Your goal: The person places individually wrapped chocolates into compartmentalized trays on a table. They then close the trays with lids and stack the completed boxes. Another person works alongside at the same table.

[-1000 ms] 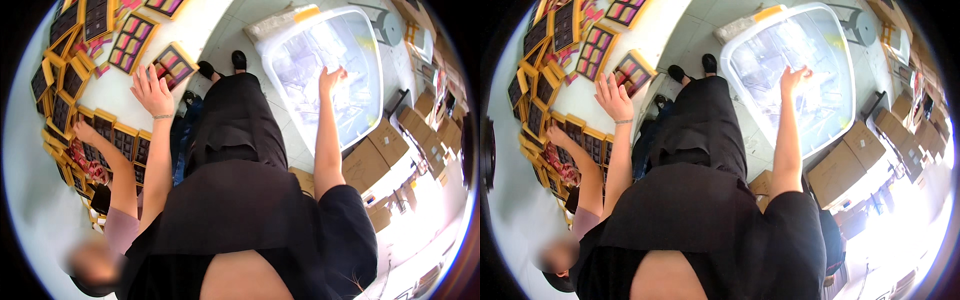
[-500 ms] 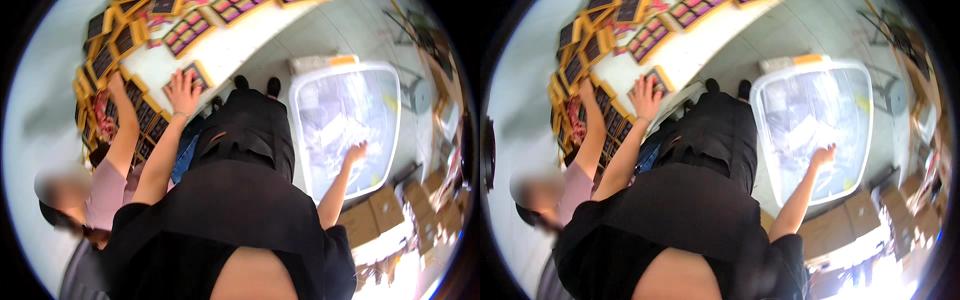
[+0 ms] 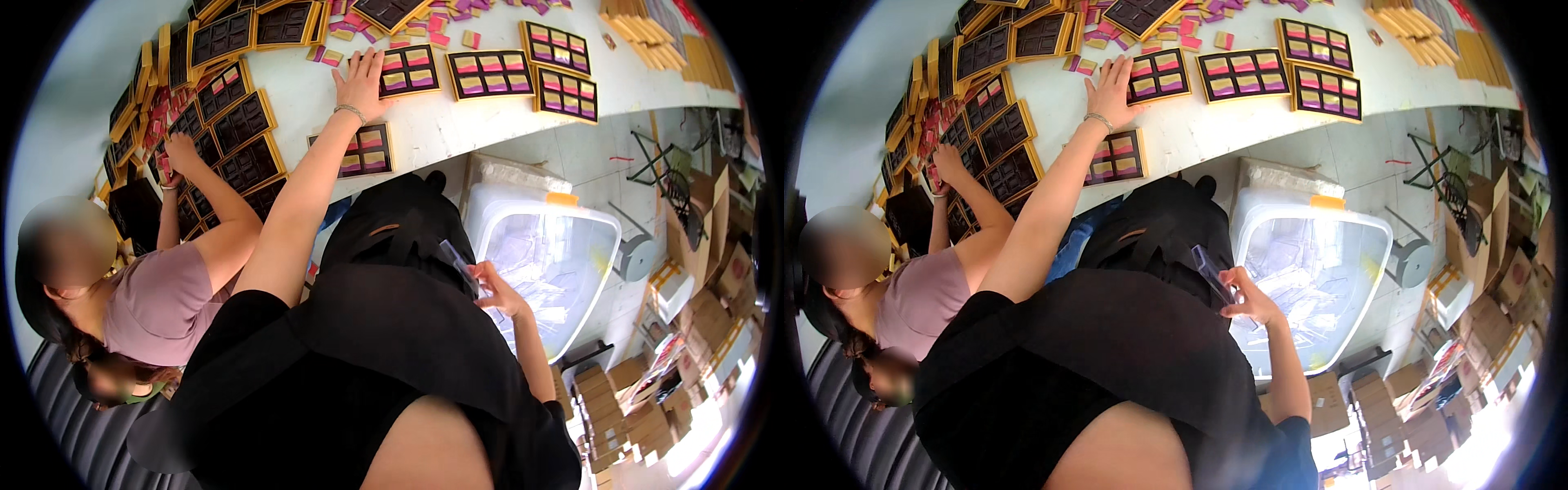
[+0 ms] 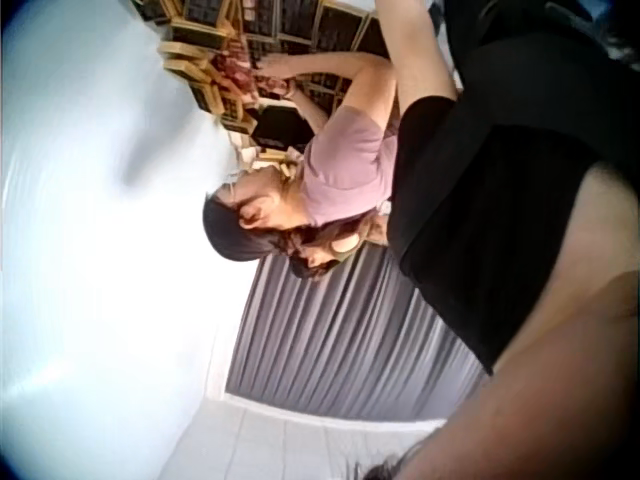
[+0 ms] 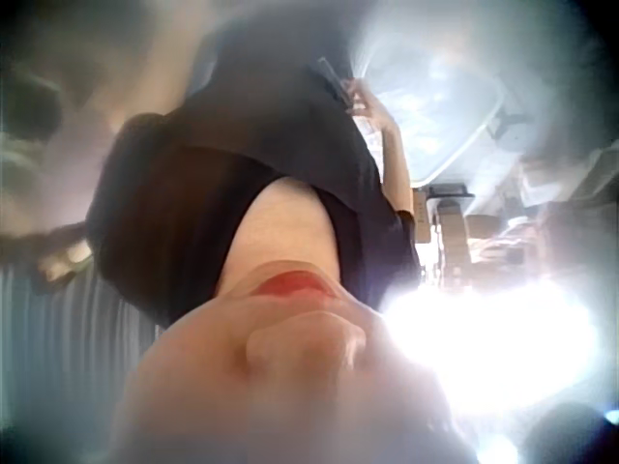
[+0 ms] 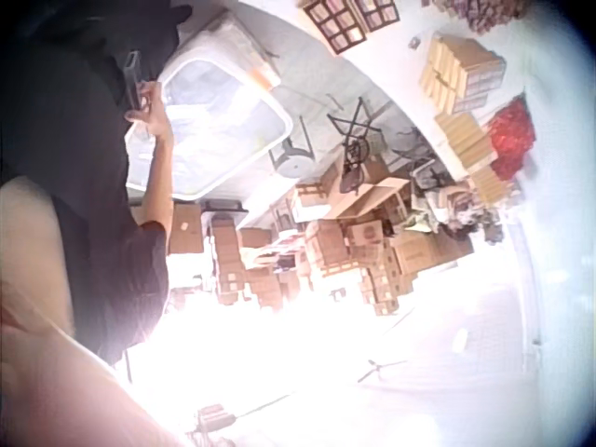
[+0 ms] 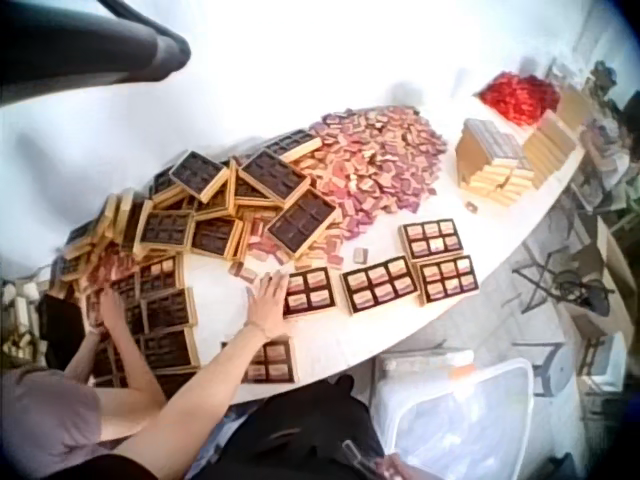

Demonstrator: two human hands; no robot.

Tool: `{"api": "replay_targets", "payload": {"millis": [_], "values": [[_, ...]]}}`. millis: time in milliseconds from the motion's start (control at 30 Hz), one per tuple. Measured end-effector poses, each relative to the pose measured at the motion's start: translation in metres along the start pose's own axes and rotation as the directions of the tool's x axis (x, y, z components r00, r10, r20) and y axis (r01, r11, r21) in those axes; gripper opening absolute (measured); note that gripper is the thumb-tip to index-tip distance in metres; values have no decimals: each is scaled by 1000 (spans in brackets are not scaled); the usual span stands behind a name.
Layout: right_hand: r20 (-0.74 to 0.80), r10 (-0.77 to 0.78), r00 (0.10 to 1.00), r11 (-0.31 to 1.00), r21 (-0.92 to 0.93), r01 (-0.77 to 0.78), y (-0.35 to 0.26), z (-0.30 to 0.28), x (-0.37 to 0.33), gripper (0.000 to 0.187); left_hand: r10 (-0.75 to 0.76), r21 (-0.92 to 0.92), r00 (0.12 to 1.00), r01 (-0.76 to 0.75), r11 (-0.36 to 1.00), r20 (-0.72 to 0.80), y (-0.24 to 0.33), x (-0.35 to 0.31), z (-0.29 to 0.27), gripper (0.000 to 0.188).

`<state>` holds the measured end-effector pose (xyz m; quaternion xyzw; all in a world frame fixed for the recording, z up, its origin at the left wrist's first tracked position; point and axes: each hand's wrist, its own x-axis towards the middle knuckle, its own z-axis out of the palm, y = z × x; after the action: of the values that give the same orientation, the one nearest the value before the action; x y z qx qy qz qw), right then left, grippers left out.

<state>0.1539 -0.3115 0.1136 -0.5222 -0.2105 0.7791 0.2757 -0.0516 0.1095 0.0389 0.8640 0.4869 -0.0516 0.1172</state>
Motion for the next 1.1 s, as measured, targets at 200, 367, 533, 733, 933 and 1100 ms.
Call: {"api": "replay_targets", "payload": {"millis": [200, 367, 533, 733, 933, 1100], "values": [[-165, -712, 683, 342, -931, 131, -174, -17, 111, 82, 232, -258, 970, -242, 935, -67, -36, -4, 3, 103], [154, -749, 645, -139, -988, 73, -238, 21, 254, 81, 101, -547, 974, -199, 813, -204, -63, -16, -2, 99], [165, -645, 746, -196, -979, 47, -252, 27, 305, 89, -282, -992, 957, 92, 83, 65, -97, -23, 31, 66], [156, -629, 762, -262, -965, -19, -237, 26, 311, 81, -410, -956, 900, 237, 175, 148, -66, -10, 24, 36], [157, -617, 771, -240, -971, 6, -236, 28, 325, 86, -460, -900, 887, 230, 371, 37, -58, -5, 24, 36], [207, -616, 760, -329, -944, -9, -234, 30, 334, 95, -442, -831, 896, 285, 478, 53, -59, -2, 18, 37]]}}
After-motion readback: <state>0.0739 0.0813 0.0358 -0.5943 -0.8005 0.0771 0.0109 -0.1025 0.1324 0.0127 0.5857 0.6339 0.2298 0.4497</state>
